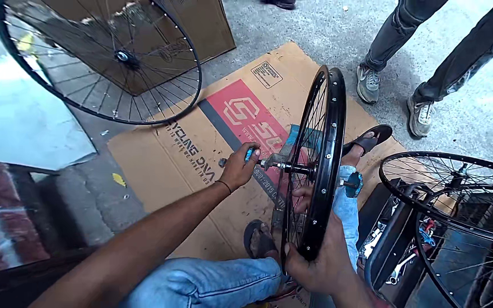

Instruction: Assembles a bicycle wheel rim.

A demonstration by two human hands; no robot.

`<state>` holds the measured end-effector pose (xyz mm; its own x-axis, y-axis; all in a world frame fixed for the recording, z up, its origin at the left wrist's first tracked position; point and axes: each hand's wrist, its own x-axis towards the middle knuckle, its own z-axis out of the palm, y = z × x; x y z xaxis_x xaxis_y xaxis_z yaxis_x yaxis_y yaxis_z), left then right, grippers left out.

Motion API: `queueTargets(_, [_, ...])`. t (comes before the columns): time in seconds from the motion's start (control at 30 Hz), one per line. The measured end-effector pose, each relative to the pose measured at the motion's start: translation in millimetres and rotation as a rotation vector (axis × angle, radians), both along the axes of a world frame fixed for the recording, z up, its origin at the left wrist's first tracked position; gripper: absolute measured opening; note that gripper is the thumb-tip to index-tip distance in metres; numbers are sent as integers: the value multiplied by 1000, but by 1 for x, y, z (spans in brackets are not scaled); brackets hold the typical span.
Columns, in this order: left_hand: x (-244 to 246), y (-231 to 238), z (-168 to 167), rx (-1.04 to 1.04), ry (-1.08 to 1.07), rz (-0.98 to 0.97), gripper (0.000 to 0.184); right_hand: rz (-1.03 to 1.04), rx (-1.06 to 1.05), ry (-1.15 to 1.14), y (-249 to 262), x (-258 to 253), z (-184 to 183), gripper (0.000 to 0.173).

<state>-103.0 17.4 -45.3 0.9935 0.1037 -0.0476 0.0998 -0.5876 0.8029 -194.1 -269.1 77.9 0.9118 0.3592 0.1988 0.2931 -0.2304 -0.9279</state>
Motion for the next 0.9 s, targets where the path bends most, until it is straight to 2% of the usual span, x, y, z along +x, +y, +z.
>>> queueTargets(0.17, [10,0,11,29,105,-4,44,-6,19,-38,5,-7,1,64])
queueTargets(0.37, [7,-5,18,55,70,14,38,18,-75,55,13,-6,18,61])
queueTargets(0.47, [8,-3,14,73,80,35,39,13,-59,103,17,-5,20,67])
queueTargets(0.53, [10,0,12,76,102,35,41,-6,-129,170,19,-7,31,70])
queueTargets(0.63, [12,4,10,15,161,14,45,-91,-215,240,23,-15,42,71])
queueTargets(0.8, [5,-2,2,-183,116,69,49,-112,-117,215,19,-22,28,67])
queueTargets(0.87, [7,2,2,-166,136,93,49,-95,-116,206,23,-24,26,68])
queueTargets(0.9, [15,2,10,-150,215,106,51,-96,-124,198,26,-25,28,67])
